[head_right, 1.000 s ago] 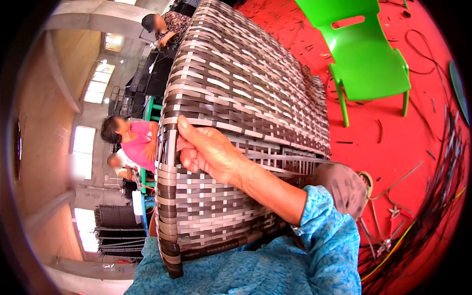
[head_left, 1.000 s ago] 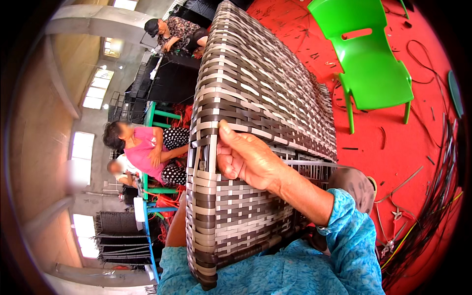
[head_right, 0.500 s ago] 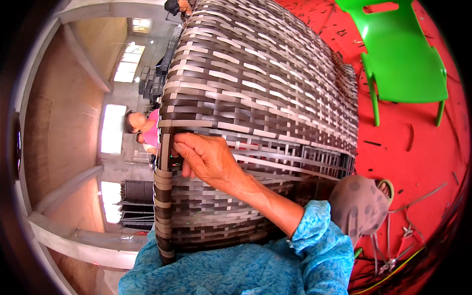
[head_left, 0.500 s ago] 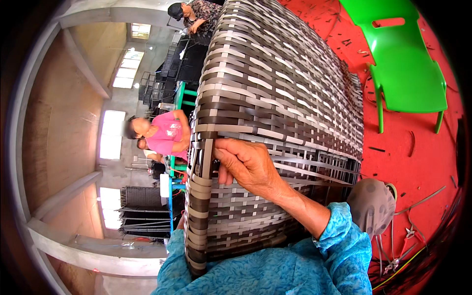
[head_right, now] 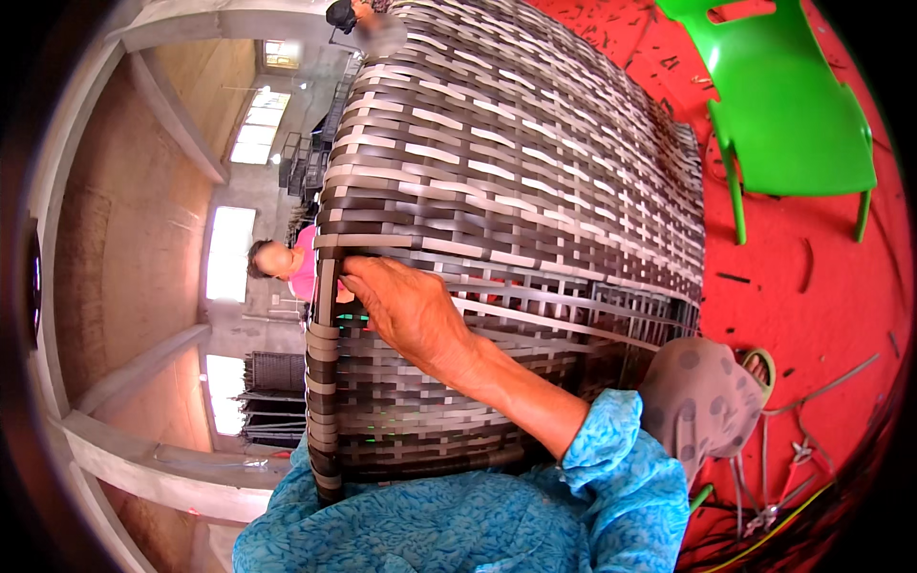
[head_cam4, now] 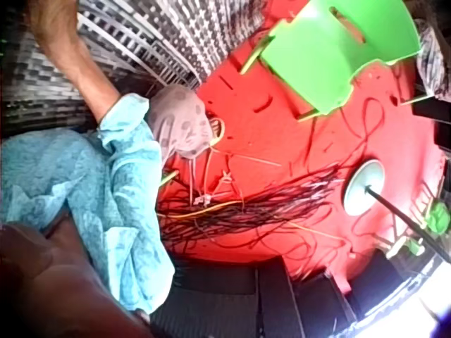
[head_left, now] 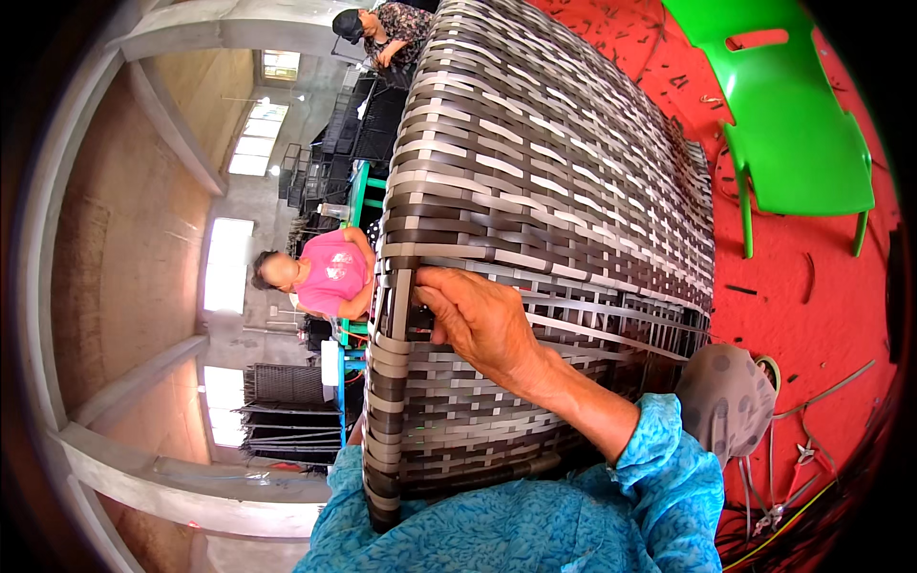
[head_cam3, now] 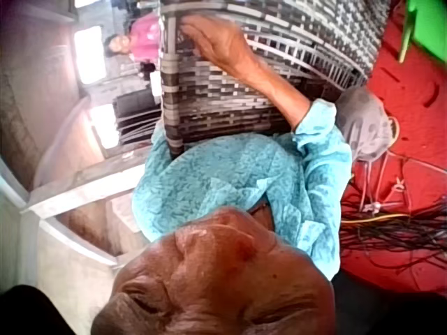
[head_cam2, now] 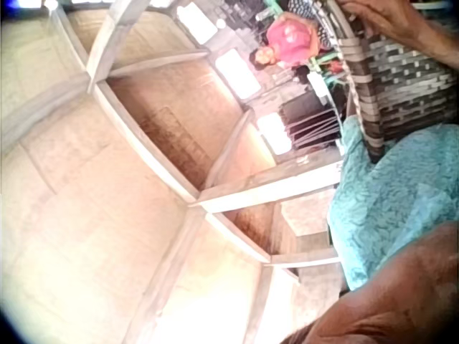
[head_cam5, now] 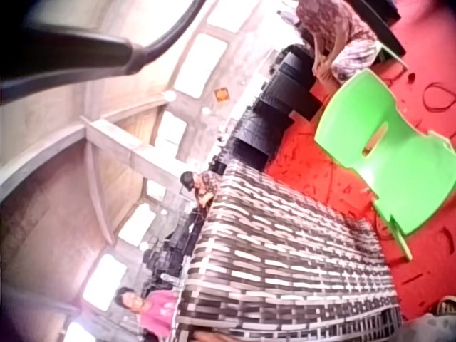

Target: The person weaves plastic strips into a furniture frame by hand, threading and pulling the strips across the woven structure.

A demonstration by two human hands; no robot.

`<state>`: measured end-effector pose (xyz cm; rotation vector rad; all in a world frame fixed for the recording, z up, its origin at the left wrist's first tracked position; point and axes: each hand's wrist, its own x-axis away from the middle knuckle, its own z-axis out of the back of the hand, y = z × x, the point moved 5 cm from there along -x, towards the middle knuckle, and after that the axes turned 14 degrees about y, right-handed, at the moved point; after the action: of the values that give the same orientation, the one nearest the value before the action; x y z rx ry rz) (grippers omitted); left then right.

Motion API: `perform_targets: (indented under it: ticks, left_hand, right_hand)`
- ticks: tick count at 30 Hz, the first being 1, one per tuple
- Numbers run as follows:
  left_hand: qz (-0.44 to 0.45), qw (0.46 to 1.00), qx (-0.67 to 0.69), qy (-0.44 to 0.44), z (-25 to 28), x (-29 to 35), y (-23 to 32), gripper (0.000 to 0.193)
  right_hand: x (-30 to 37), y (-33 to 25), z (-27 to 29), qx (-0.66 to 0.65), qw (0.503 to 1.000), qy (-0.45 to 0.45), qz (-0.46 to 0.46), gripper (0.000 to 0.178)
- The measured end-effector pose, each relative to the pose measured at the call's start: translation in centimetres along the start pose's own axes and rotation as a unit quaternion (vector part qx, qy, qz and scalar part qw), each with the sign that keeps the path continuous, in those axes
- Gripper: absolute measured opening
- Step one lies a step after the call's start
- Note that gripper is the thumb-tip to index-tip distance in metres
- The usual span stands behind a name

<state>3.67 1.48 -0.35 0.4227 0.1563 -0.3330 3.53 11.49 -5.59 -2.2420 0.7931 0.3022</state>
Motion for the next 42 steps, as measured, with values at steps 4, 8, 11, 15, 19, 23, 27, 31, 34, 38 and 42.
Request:
perform_targets:
  ticks: [4, 8, 11, 15, 19, 23, 27, 31, 34, 38, 42]
  left_hand:
    - [0.002, 1.0, -0.009, 0.004, 0.9, 0.2, 0.6, 0.051]
    - [0.0, 1.0, 0.01, -0.005, 0.0, 0.0, -0.3, 0.05]
    - [0.004, 1.0, 0.013, -0.004, 0.2, 0.6, -0.7, 0.05]
    - [0.012, 1.0, 0.019, -0.002, 0.5, 2.0, -0.4, 0.049]
    - [0.023, 0.999, 0.029, -0.012, 0.5, 2.7, -0.4, 0.049]
    - [0.029, 0.999, 0.041, -0.017, 0.4, 2.9, -1.1, 0.048]
    - [0.034, 0.998, 0.046, -0.026, 0.4, 2.6, -1.2, 0.048]
    - [0.044, 0.997, 0.052, -0.041, 0.3, 2.4, -1.3, 0.047]
    - [0.054, 0.995, 0.059, -0.051, 0.5, 2.3, -1.3, 0.047]
    - [0.074, 0.991, 0.077, -0.075, 1.0, 1.9, -1.6, 0.046]
    - [0.1, 0.979, 0.11, -0.139, 2.1, 0.5, -2.1, 0.046]
  right_hand:
    - [-0.2, -1.4, -0.6, 0.01, 0.999, 0.022, 0.028, 0.014]
    - [0.2, -0.2, -0.2, 0.005, 0.998, 0.031, -0.053, 0.019]
    - [0.0, -0.8, -0.2, 0.0, 0.994, 0.046, -0.1, 0.023]
    - [0.0, -1.8, 0.0, 0.012, 0.997, 0.047, -0.067, 0.026]
    - [-0.4, -2.0, 0.1, -0.027, 0.989, 0.053, -0.139, 0.024]
    - [-0.3, -1.7, 0.1, -0.063, 0.974, 0.041, -0.215, 0.024]
    - [-0.5, -1.5, 0.0, -0.089, 0.967, 0.041, -0.236, 0.02]
    - [-0.6, -1.3, 0.3, -0.081, 0.97, 0.036, -0.225, 0.019]
    - [-0.5, -1.4, 0.2, -0.071, 0.973, 0.038, -0.218, 0.019]
    - [-0.2, -1.6, -0.2, -0.052, 0.985, 0.047, -0.161, 0.022]
    - [0.0, -0.9, 0.2, -0.067, 0.982, 0.061, -0.166, 0.027]
